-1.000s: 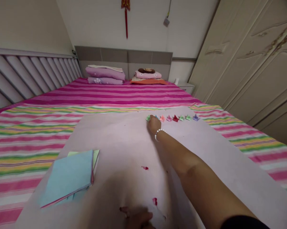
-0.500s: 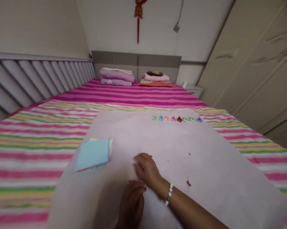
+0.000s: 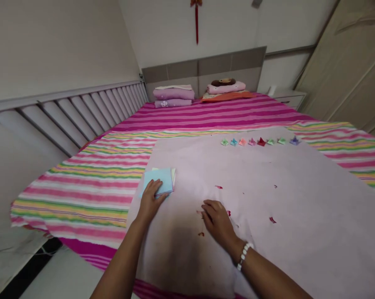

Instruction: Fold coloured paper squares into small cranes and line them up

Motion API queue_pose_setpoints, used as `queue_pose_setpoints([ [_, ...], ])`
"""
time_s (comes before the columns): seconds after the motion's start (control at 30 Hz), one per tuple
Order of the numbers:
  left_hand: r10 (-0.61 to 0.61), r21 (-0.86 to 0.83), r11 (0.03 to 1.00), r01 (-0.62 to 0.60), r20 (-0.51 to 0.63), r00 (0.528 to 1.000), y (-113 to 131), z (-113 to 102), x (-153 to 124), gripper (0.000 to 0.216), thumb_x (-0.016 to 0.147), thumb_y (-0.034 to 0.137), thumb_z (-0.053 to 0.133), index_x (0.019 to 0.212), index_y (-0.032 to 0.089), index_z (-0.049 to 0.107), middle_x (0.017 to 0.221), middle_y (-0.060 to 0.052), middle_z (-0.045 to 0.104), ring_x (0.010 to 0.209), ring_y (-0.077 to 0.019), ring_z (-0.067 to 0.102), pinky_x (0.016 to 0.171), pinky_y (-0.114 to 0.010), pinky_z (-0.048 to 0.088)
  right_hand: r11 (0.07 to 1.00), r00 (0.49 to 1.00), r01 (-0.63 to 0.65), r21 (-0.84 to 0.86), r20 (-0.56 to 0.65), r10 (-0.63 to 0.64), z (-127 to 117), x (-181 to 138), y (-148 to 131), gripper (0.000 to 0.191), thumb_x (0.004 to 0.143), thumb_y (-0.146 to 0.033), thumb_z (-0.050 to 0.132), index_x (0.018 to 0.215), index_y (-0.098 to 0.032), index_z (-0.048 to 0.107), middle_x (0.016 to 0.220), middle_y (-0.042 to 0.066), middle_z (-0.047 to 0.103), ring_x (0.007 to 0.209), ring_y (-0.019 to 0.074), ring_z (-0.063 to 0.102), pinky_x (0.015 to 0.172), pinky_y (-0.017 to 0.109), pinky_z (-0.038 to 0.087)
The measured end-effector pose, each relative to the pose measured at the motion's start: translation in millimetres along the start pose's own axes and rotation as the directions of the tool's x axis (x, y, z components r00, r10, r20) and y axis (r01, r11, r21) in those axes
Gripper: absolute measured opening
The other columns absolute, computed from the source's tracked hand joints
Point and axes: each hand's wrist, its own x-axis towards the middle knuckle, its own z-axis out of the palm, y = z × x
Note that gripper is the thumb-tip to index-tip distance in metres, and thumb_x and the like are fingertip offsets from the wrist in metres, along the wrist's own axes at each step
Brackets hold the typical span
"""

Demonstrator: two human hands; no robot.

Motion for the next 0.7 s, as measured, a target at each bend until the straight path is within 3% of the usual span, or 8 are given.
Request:
queue_pose_setpoints([
  [0.27, -0.078, -0.070, 0.995, 0.077, -0.025, 0.997, -20.1, 9.1, -2.6, 0.048, 0.073, 0.051, 0.067, 0.110, 0.020, 0.067, 0.123, -0.013, 0.066, 0.125, -0.0303, 0.052, 0.108, -0.051, 0.037, 1.000, 1.000, 0.014, 0.023, -0.021, -0.013, -0.2, 0.3, 1.1, 0.018, 0.085, -0.011, 0.054, 0.097, -0.016, 0.067, 0.102, 0.013, 0.065, 0.094, 0.0268, 0.057, 0.082, 0.045, 0.052],
  [0.7, -0.171, -0.148, 0.975, 0.165, -0.025, 0.985, -14.1, 9.7, -4.0, 0.042, 0.079, 0.044, 0.061, 0.112, 0.019, 0.066, 0.126, -0.012, 0.064, 0.125, -0.0262, 0.053, 0.110, -0.047, 0.036, 1.000, 1.000, 0.005, 0.031, -0.001, -0.005, 2.0, -1.1, 4.8, 0.017, 0.086, -0.012, 0.054, 0.099, -0.015, 0.066, 0.104, 0.014, 0.065, 0.096, 0.0273, 0.056, 0.083, 0.046, 0.051],
])
